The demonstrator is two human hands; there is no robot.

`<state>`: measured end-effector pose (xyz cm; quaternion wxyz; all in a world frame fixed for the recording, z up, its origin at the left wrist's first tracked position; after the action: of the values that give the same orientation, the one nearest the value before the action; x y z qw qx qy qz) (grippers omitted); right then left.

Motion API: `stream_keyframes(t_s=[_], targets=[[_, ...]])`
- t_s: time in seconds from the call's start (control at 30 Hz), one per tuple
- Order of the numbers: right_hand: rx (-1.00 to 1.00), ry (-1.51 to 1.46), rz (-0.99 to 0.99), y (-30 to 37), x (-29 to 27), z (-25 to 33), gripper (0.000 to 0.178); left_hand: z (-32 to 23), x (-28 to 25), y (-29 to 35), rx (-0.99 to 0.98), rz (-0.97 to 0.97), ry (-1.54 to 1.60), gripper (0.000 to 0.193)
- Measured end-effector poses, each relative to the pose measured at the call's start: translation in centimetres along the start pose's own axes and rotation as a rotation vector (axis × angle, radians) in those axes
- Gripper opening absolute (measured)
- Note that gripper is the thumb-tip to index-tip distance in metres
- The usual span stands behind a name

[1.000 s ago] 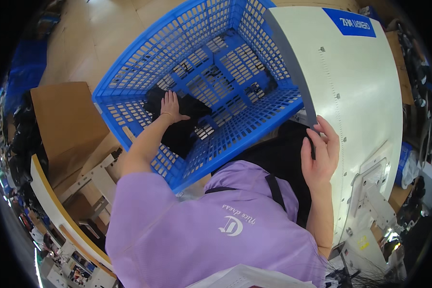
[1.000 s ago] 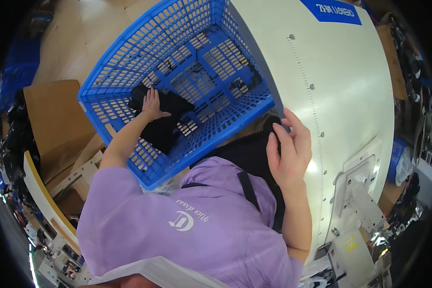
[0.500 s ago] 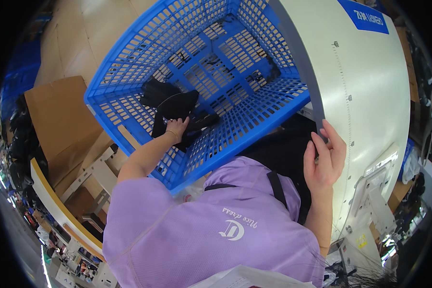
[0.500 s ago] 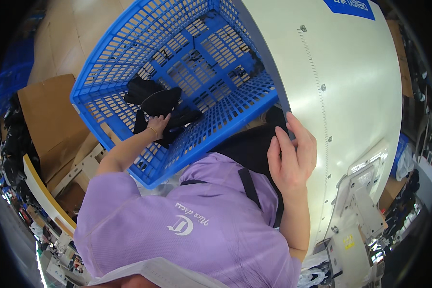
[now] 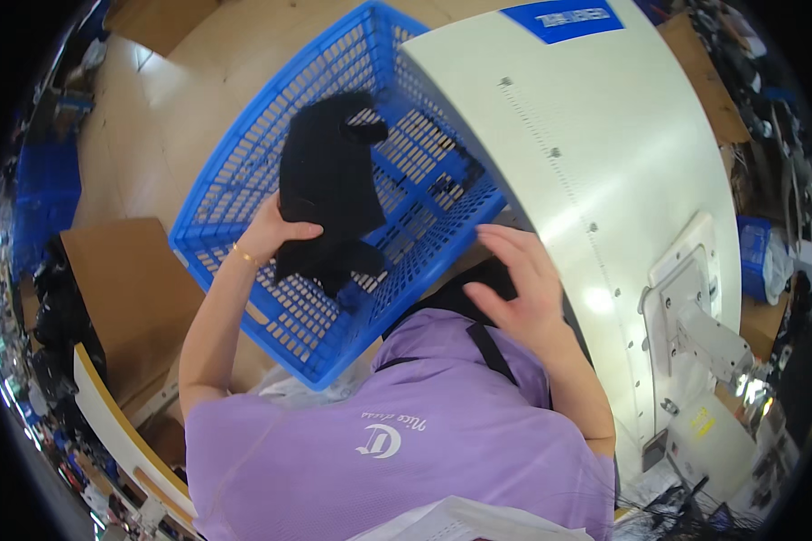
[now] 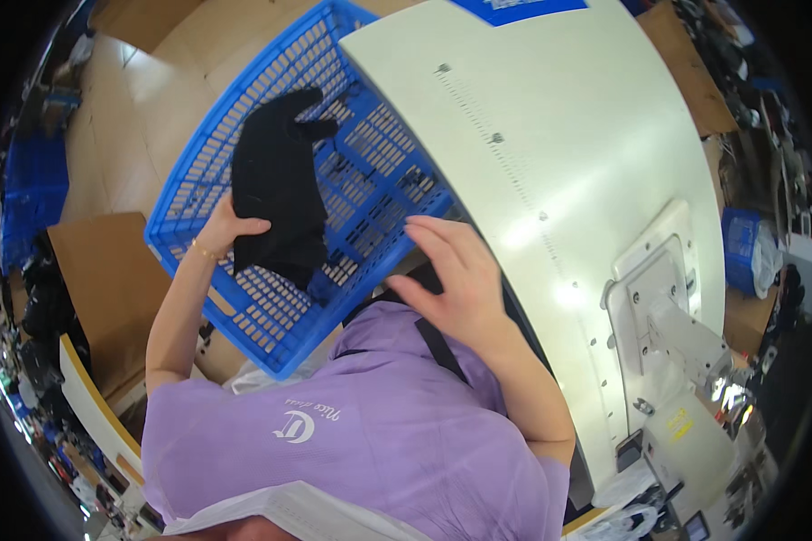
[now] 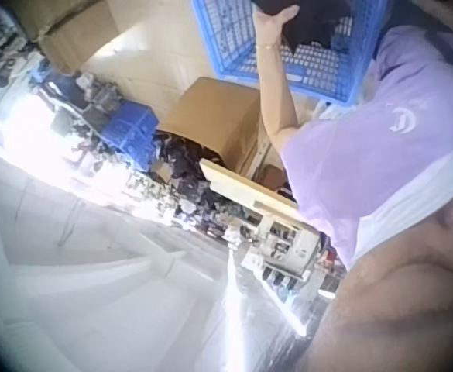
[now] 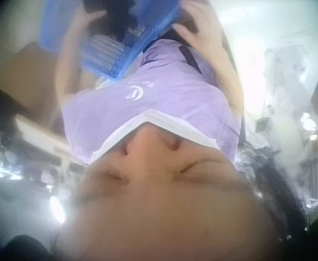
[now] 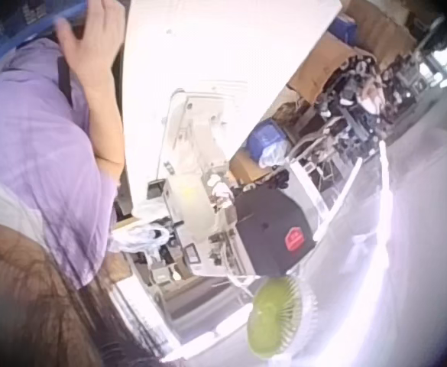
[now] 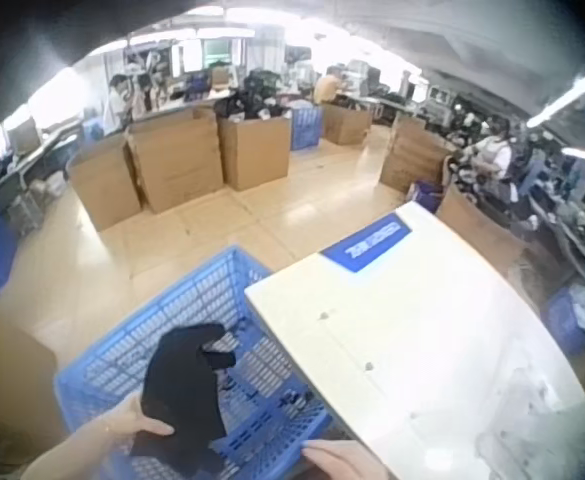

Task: The person places finished fabric pieces into a lined bin, retrieves a bundle of fabric cutouts from a basket, and sews the fabric pieces together using a sewing machine.

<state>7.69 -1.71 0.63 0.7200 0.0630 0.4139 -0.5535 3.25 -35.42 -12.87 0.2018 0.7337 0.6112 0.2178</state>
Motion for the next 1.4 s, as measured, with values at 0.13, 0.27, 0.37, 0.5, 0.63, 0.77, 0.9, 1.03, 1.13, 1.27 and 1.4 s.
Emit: stream_keyframes(t_s=[0.13, 0.27, 0.37, 0.5, 0.63, 0.77, 0.9, 1.03, 1.13, 1.27, 1.4], targets=[[0.169, -0.452, -0.024, 0.7, -1.3, 1.9, 0.087, -9.9, 11.8, 5.7, 0.382, 0.242, -0.084, 0.077], [0.449, -0.603, -0.293, 3.7, -5.7, 1.6, 0.062, -13.6, 22.4, 7.9, 0.674, 0.513, -0.051, 0.069], [0.596, -0.631, -0.466, 7.8, -10.1, -0.9, 0.044, -13.3, 29.4, 6.1, -0.042, 0.597, 0.489, 0.057], [0.552, 0.175, -0.744, 14.5, -17.5, -0.3, 0.027, -12.4, 35.6, 2.0, 0.157, 0.645, 0.306, 0.049], [0.591, -0.253, -1.131, 23.8, -25.9, 0.6, 0.047, -12.9, 39.2, 1.8, 0.221, 0.692, 0.167, 0.049], [0.059, -0.29, -0.821, 21.8, -32.8, 7.5, 0.029, -12.3, 41.7, 0.0, 0.074, 0.757, 0.028, 0.046], [-0.069, 0.715, -0.342, 15.3, -29.8, 12.9, 0.006, -11.7, 41.9, 0.5, 0.067, 0.805, -0.224, 0.049], [-0.383, 0.668, -0.045, 8.7, -17.4, 10.6, 0.01, -12.5, 42.5, 1.4, 0.075, 0.893, -0.39, 0.051], [-0.518, 0.651, 0.047, 6.6, -9.3, 4.9, 0.012, -11.4, 41.2, 0.7, -0.047, 1.0, -0.467, 0.053], [-0.623, 0.475, 0.013, 6.1, -7.2, 2.5, 0.011, -11.1, 41.6, 3.5, -0.41, 1.041, 0.053, 0.055], [-0.664, 0.435, -0.015, 7.5, -7.1, 2.8, 0.011, -11.4, 42.2, 3.8, 0.027, 1.028, -0.604, 0.055]])
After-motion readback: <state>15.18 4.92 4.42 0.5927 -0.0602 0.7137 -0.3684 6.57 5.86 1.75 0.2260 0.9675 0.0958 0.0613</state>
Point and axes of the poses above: each hand's wrist, its own y-axis away from the middle knuckle, its own x-axis out of the palm, z = x × y, the point moved 6 cm from there along -y, towards the middle knuckle, and after that the axes turned 3 degrees about y, right-handed, at the moved point
